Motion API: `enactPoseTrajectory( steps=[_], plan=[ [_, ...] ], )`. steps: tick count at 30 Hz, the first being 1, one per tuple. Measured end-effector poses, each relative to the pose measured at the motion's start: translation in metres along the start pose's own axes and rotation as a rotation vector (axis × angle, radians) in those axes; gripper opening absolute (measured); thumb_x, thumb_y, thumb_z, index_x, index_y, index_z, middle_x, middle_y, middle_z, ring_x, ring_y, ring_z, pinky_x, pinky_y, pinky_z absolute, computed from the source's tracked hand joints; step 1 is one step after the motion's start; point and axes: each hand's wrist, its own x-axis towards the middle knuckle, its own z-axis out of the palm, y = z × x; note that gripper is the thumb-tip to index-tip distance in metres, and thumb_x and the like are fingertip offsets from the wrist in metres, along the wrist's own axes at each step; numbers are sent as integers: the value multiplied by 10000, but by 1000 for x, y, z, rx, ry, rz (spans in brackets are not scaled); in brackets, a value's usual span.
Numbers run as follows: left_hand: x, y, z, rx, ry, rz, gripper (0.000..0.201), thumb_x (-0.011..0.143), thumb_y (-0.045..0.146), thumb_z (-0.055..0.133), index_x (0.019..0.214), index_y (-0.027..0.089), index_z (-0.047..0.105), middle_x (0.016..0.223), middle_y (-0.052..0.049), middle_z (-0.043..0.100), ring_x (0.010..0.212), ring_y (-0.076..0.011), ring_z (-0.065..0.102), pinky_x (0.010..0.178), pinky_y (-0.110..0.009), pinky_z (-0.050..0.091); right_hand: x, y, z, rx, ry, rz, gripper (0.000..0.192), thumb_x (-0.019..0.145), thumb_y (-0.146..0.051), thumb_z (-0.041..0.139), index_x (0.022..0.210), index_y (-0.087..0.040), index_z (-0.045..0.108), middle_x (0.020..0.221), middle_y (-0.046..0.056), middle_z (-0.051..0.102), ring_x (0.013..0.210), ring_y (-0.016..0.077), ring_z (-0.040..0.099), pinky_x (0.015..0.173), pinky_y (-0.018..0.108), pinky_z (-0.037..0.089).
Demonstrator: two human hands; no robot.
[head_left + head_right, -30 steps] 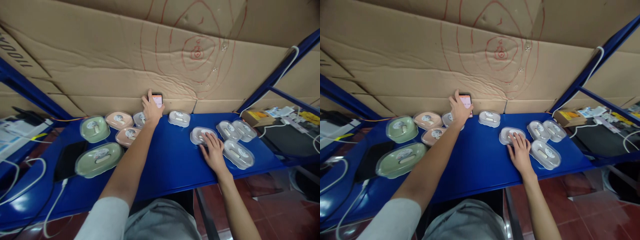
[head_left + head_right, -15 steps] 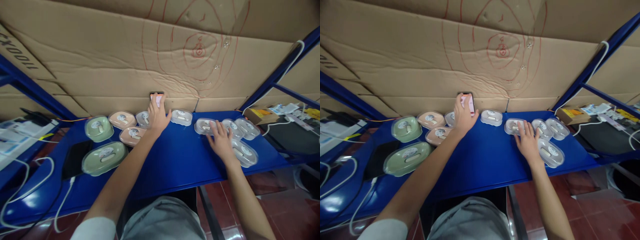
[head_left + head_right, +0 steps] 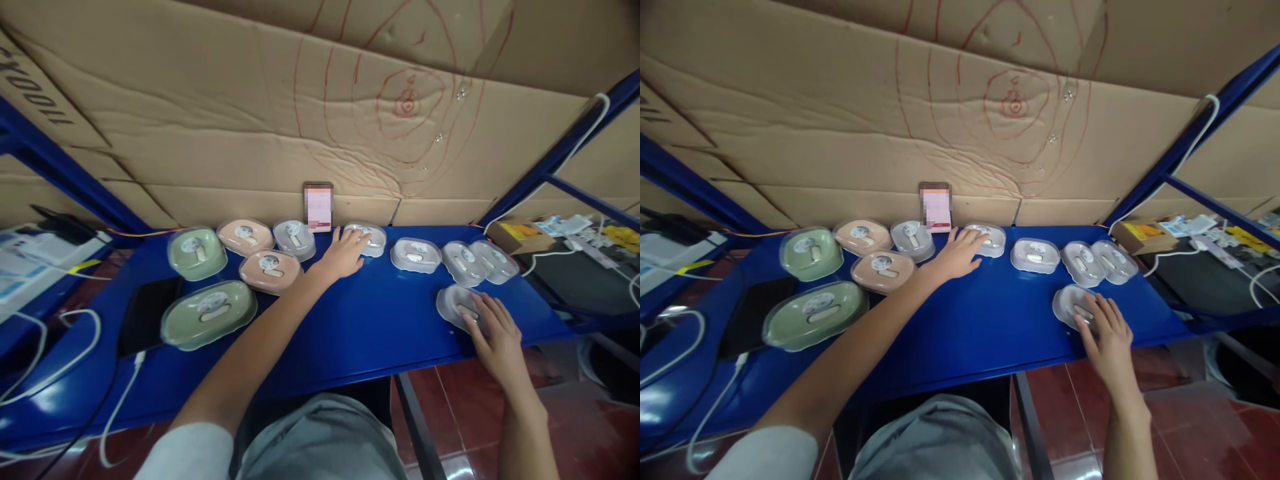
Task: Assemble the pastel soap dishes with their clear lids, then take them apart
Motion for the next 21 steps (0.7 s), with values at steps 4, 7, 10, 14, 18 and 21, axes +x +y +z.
enactPoseTrajectory(
  steps=[4, 7, 10, 14, 18, 21],
  plan=[
    [-48, 10, -9, 19, 39, -10, 485, 963, 265, 701, 1427, 158, 607, 1518, -209, 567, 1484, -377, 480, 1271, -605, 287, 11, -51, 6, 109, -193, -148, 582, 1084, -522, 515, 1631, -336, 447, 1661, 122, 502, 1587, 384, 392, 1210, 641, 404],
    [-85, 12, -19, 25, 58, -47, 436, 974, 283, 707, 1393, 194, 626, 1546, -193, 542, 1471, -364, 501, 1181, -528, 433, 37, -91, 14, 152, -392, -281, 649, 1094, -523, 507, 1695, -363, 321, 1742, 96, 381, 1633, 367, 302, 1222, 643, 397],
    [-107, 8, -29, 38, 67, -72, 380, 959, 291, 743, 1327, 249, 657, 1476, -136, 621, 1350, -327, 605, 1080, -475, 510, 77, -112, 18, 216, -496, -365, 623, 1087, -534, 525, 1673, -380, 382, 1724, 84, 415, 1604, 358, 371, 1193, 636, 450],
    [-110, -1, -37, 51, 93, -118, 341, 991, 378, 724, 1293, 229, 667, 1293, -108, 726, 1197, -304, 687, 1004, -448, 535, 130, -118, 27, 375, -563, -387, 543, 1071, -539, 556, 1572, -329, 563, 1552, 80, 631, 1431, 323, 607, 1183, 550, 507],
    [-99, -5, -33, 58, 124, -150, 294, 1033, 375, 663, 1260, 190, 683, 1199, -114, 747, 1095, -288, 721, 937, -418, 549, 148, -120, 49, 380, -525, -399, 505, 1073, -537, 548, 1497, -280, 641, 1508, 101, 666, 1414, 322, 620, 1192, 549, 492],
    [-97, 0, -28, 74, 153, -144, 270, 1038, 298, 638, 1272, 174, 689, 1348, -160, 689, 1204, -320, 682, 997, -452, 526, 142, -124, 61, 275, -420, -343, 499, 1083, -525, 529, 1503, -271, 620, 1580, 131, 595, 1480, 367, 541, 1202, 657, 419]
  ],
)
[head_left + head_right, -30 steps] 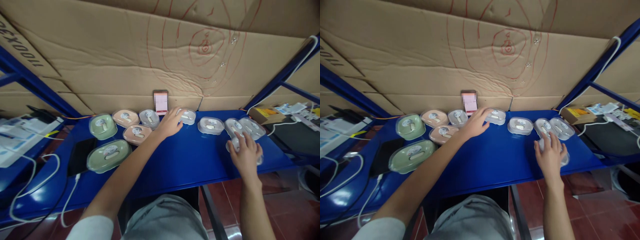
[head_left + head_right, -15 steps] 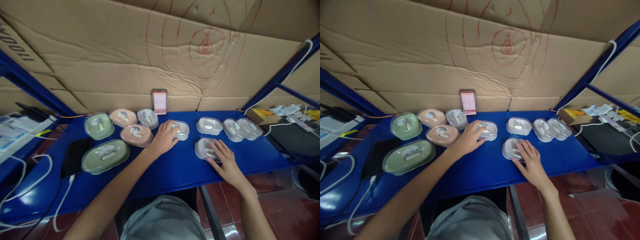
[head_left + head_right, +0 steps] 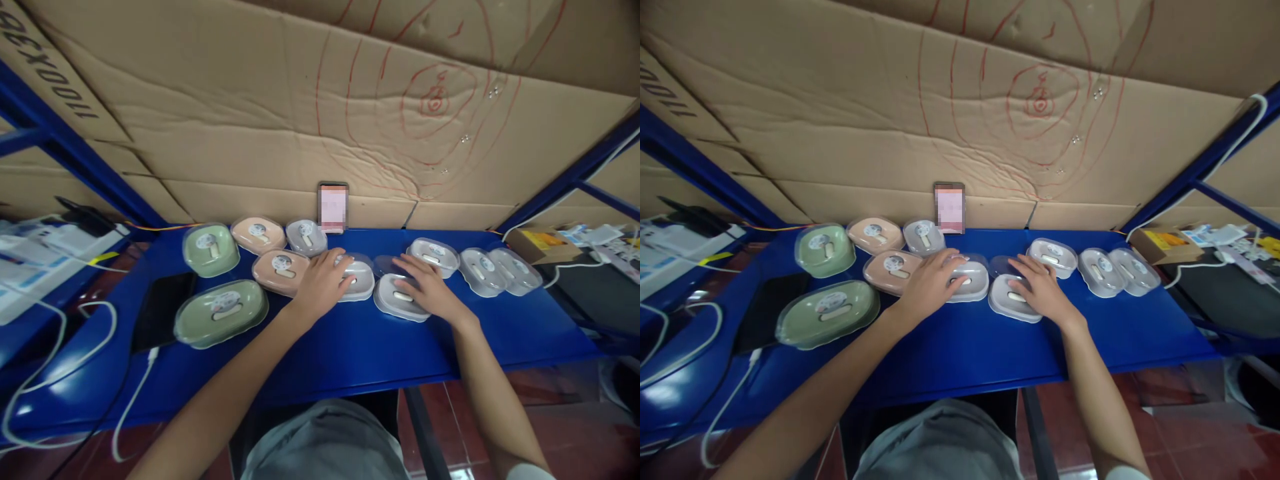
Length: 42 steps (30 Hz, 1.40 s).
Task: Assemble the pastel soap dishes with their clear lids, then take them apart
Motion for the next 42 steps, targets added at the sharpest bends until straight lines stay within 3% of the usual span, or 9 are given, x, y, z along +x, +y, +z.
enactPoseTrajectory(
  steps=[3, 6, 11, 18, 23, 27, 32, 37, 42],
  plan=[
    [-8, 10, 1, 2, -2, 50, 212, 1073, 297, 562, 1144, 190, 730, 1240, -143, 722, 1177, -318, 682, 1001, -462, 512, -9, -10, -2, -19, 100, 11, 424, 1095, -502, 512, 1404, -264, 676, 1431, 128, 698, 1368, 351, 623, 1166, 618, 444],
    [-20, 17, 2, 28, -60, 117, 223, 1062, 374, 601, 1092, 199, 735, 1075, -112, 746, 1045, -296, 708, 930, -432, 529, -25, -28, -9, 35, 52, -18, 367, 1081, -530, 552, 1250, -259, 732, 1240, 99, 777, 1184, 306, 719, 1071, 504, 528],
    [-28, 16, 9, 93, -132, 154, 204, 994, 289, 702, 1149, 158, 721, 1174, -144, 729, 1072, -323, 696, 937, -442, 516, -49, -43, -1, -138, -75, -21, 423, 1062, -512, 603, 1404, -272, 673, 1411, 110, 718, 1304, 339, 675, 1053, 531, 548],
    [-24, 12, 6, 92, -108, 182, 140, 1047, 243, 606, 1089, 182, 725, 1075, -111, 765, 1009, -305, 696, 896, -440, 472, -27, -29, -15, -24, -174, -108, 411, 1086, -493, 574, 1423, -293, 697, 1409, 63, 736, 1310, 314, 697, 1109, 510, 541],
    [-21, 12, 5, 99, -45, 161, 198, 1087, 286, 554, 1059, 181, 720, 996, -99, 780, 999, -297, 698, 874, -439, 442, -23, -31, -24, 10, -175, -125, 404, 1098, -474, 550, 1420, -293, 711, 1350, 63, 767, 1226, 316, 743, 1015, 466, 591],
    [-19, 12, 11, 110, -8, 138, 206, 1088, 268, 545, 1091, 171, 728, 1031, -107, 782, 1012, -298, 696, 894, -454, 438, -21, -32, -17, -25, -122, -131, 398, 1100, -439, 548, 1431, -281, 703, 1342, 73, 771, 1179, 307, 760, 1011, 458, 589],
    [-21, 13, 11, 135, 53, 116, 288, 1050, 137, 533, 1290, 174, 689, 1177, -129, 751, 1082, -305, 679, 937, -469, 438, -11, -30, -8, -101, -7, -187, 372, 1092, -347, 555, 1430, -275, 692, 1410, 79, 735, 1297, 320, 695, 1098, 543, 534],
    [-25, 20, 5, 136, 51, 247, 253, 1009, 71, 531, 1151, 158, 722, 1082, -111, 737, 992, -272, 680, 881, -420, 462, -6, 9, -20, -25, 121, -162, 419, 1079, -227, 457, 1409, -316, 699, 1373, 53, 749, 1290, 297, 695, 1126, 543, 534],
    [-28, 29, 4, 96, 25, 377, 167, 1019, 128, 570, 930, 186, 699, 882, -56, 717, 872, -225, 685, 776, -369, 459, 8, 85, -36, -169, 104, 153, 489, 989, -409, 646, 1456, -268, 663, 1473, 124, 682, 1381, 365, 631, 1153, 587, 514]
  ],
)
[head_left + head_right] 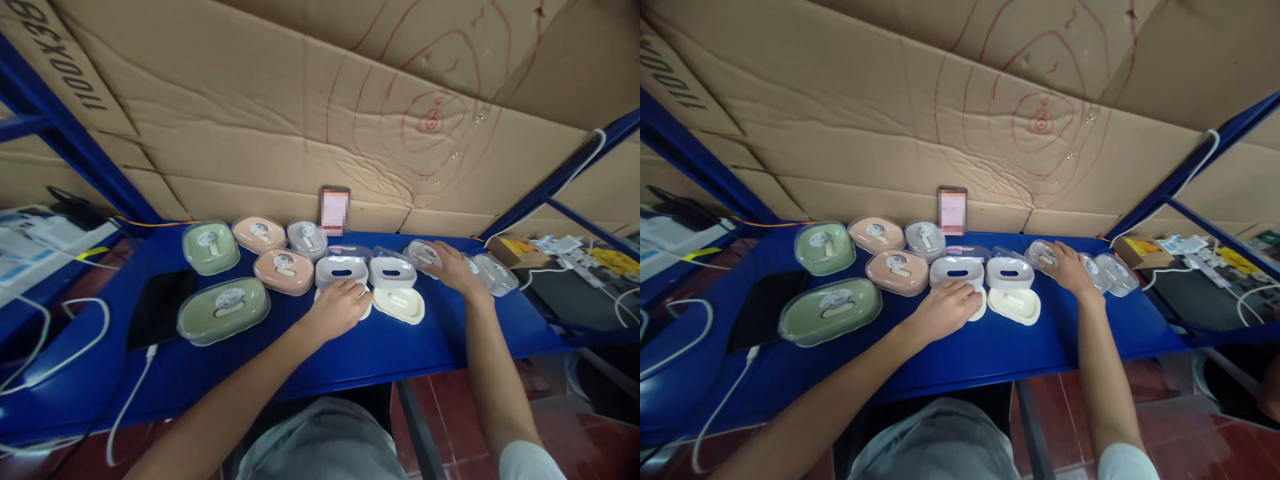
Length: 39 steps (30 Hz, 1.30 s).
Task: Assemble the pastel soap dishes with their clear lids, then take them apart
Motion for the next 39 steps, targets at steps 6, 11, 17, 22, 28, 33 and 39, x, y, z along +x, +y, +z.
enactPoseTrajectory(
  steps=[6, 11, 17, 22, 28, 33, 39],
  plan=[
    [-2, 0, 5, -12, -27, -25, 204, 1065, 222, 564, 899, 187, 676, 782, -43, 724, 790, -219, 703, 678, -347, 425, 20, 22, 15, -1, -24, -3, 411, 1030, -354, 555, 1406, -275, 700, 1456, 92, 703, 1399, 308, 628, 1164, 525, 513],
    [-1, 1, 6, -38, -83, -67, 243, 1086, 258, 539, 898, 189, 677, 778, -45, 732, 793, -227, 715, 695, -351, 430, 8, 9, 25, -49, 59, 29, 398, 1071, -342, 450, 1313, -235, 748, 1389, 131, 731, 1330, 346, 660, 1131, 568, 503],
    [-1, -1, -2, -60, -158, -132, 220, 1079, 325, 576, 998, 172, 712, 918, -81, 750, 911, -255, 706, 767, -369, 462, -4, 6, 36, -44, -34, -20, 372, 1024, -353, 552, 1321, -237, 743, 1343, 111, 765, 1247, 322, 716, 1064, 469, 560],
    [-4, -6, -4, -106, -233, -133, 222, 996, 356, 720, 1084, 153, 737, 1146, -133, 711, 1104, -318, 653, 876, -418, 483, -1, 10, 41, -44, -29, -4, 408, 1068, -383, 471, 1356, -231, 717, 1337, 138, 764, 1252, 341, 704, 1081, 523, 519],
    [-5, -5, -1, -234, -294, -42, 173, 1001, 375, 730, 1096, 232, 744, 1221, -56, 684, 1181, -252, 622, 970, -378, 473, 5, -2, 40, -21, 60, -45, 426, 1095, -383, 403, 1421, -295, 663, 1546, 105, 628, 1460, 332, 530, 1194, 602, 358],
    [-4, -3, -1, -263, -304, -21, 190, 997, 363, 734, 1110, 210, 737, 1212, -66, 684, 1182, -257, 625, 987, -392, 474, -9, 20, 27, -167, 188, 229, 480, 1025, -467, 521, 1449, -275, 639, 1539, 163, 593, 1416, 416, 519, 1153, 704, 337],
    [-4, -2, 1, -249, -294, -14, 190, 1005, 350, 720, 1118, 198, 730, 1223, -86, 677, 1179, -276, 622, 978, -408, 471, -29, 58, 9, -241, 68, 598, 616, 937, -538, 597, 1447, -196, 648, 1449, 300, 621, 1317, 565, 569, 1006, 819, 403]
  ],
)
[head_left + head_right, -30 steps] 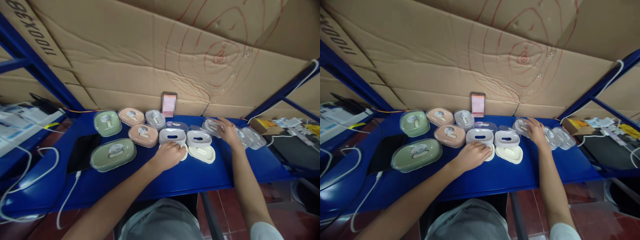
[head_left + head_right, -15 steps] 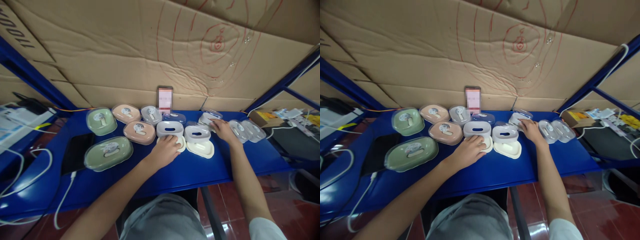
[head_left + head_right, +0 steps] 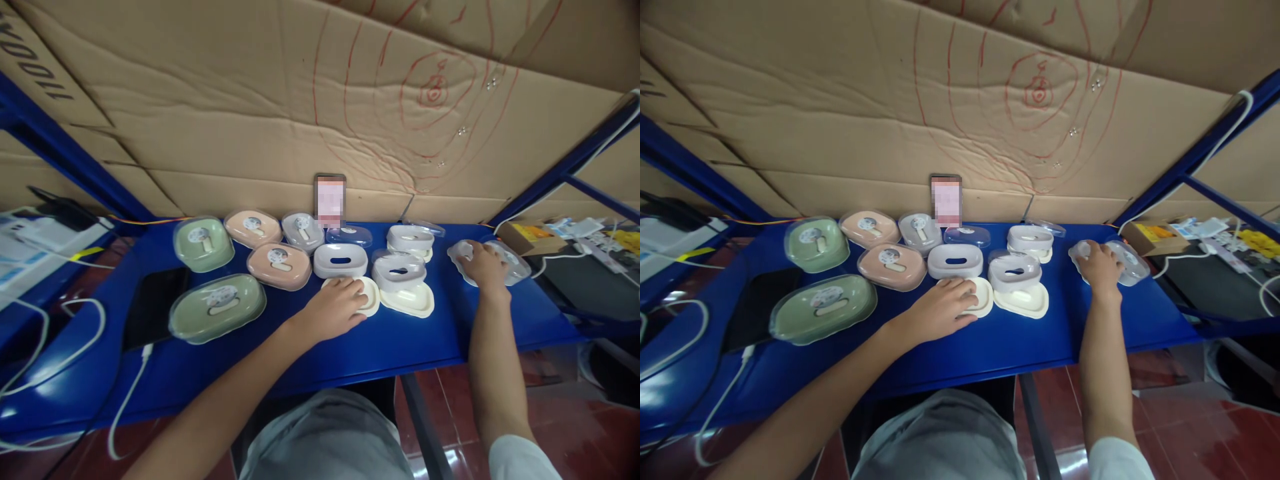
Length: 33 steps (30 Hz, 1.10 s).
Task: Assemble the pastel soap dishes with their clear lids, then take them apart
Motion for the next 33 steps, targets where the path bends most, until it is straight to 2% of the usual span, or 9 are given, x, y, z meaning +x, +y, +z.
enactPoseTrajectory(
  steps=[5, 8, 12, 15, 18, 22, 25, 30, 33],
  plan=[
    [0, 0, 0, 11, 7, 7, 189, 999, 360, 730, 1095, 198, 729, 1213, -84, 677, 1173, -275, 618, 973, -402, 464, 0, -8, -1, 78, -49, -222, 549, 981, -491, 548, 1482, -281, 634, 1466, 155, 679, 1322, 438, 634, 1086, 639, 484],
    [0, -1, 0, 15, 5, 8, 192, 1000, 362, 728, 1106, 202, 725, 1220, -80, 673, 1170, -269, 612, 967, -394, 458, 1, -19, 2, 125, -48, -302, 522, 1017, -484, 501, 1465, -265, 652, 1396, 129, 733, 1255, 376, 692, 1050, 531, 541],
    [0, -1, 2, 25, 2, 9, 197, 1012, 361, 708, 1124, 199, 721, 1232, -91, 668, 1183, -277, 602, 963, -395, 452, 2, -29, -3, 155, 44, -331, 477, 1018, -380, 473, 1412, -213, 684, 1444, 131, 702, 1333, 353, 647, 1132, 538, 489],
    [0, -1, 3, 29, 0, 7, 206, 1017, 367, 702, 1135, 198, 719, 1238, -90, 672, 1192, -282, 606, 973, -403, 448, -2, -33, -8, 169, 76, -322, 431, 1007, -446, 517, 1276, -202, 749, 1256, 142, 780, 1147, 336, 731, 1030, 498, 557],
    [1, -1, 3, 27, -4, 7, 212, 1016, 374, 706, 1147, 207, 718, 1230, -77, 677, 1191, -278, 613, 975, -404, 450, -9, -36, -7, 72, -13, -280, 442, 953, -570, 608, 1173, -234, 792, 1036, 125, 823, 932, 330, 778, 862, 456, 607],
    [1, -1, 2, 26, -3, 2, 209, 1011, 366, 714, 1140, 201, 720, 1223, -82, 680, 1178, -281, 620, 958, -407, 454, -14, -38, -1, -62, -158, -305, 430, 888, -554, 704, 1193, -268, 805, 1131, 132, 824, 1020, 389, 780, 914, 525, 593],
    [0, 1, 0, 26, 1, 0, 199, 1013, 352, 711, 1130, 191, 718, 1224, -90, 679, 1185, -291, 616, 951, -414, 454, -15, -39, -2, -23, -148, -324, 423, 977, -521, 604, 1251, -258, 788, 1112, 134, 826, 1039, 390, 779, 936, 530, 584],
    [-1, 1, 0, 20, 6, 3, 198, 1009, 365, 719, 1121, 201, 715, 1236, -86, 676, 1190, -279, 609, 953, -403, 448, -15, -45, -16, 128, -103, -379, 465, 1079, -546, 450, 1271, -265, 767, 1184, 75, 818, 1072, 295, 769, 895, 365, 591],
    [-1, -1, 3, 18, 8, -1, 201, 1012, 370, 715, 1130, 207, 714, 1242, -87, 675, 1200, -280, 604, 959, -401, 445, -8, -31, -28, 127, 2, -293, 559, 1132, -500, 267, 1365, -246, 708, 1319, 104, 767, 1203, 271, 717, 998, 359, 553]
  ],
)
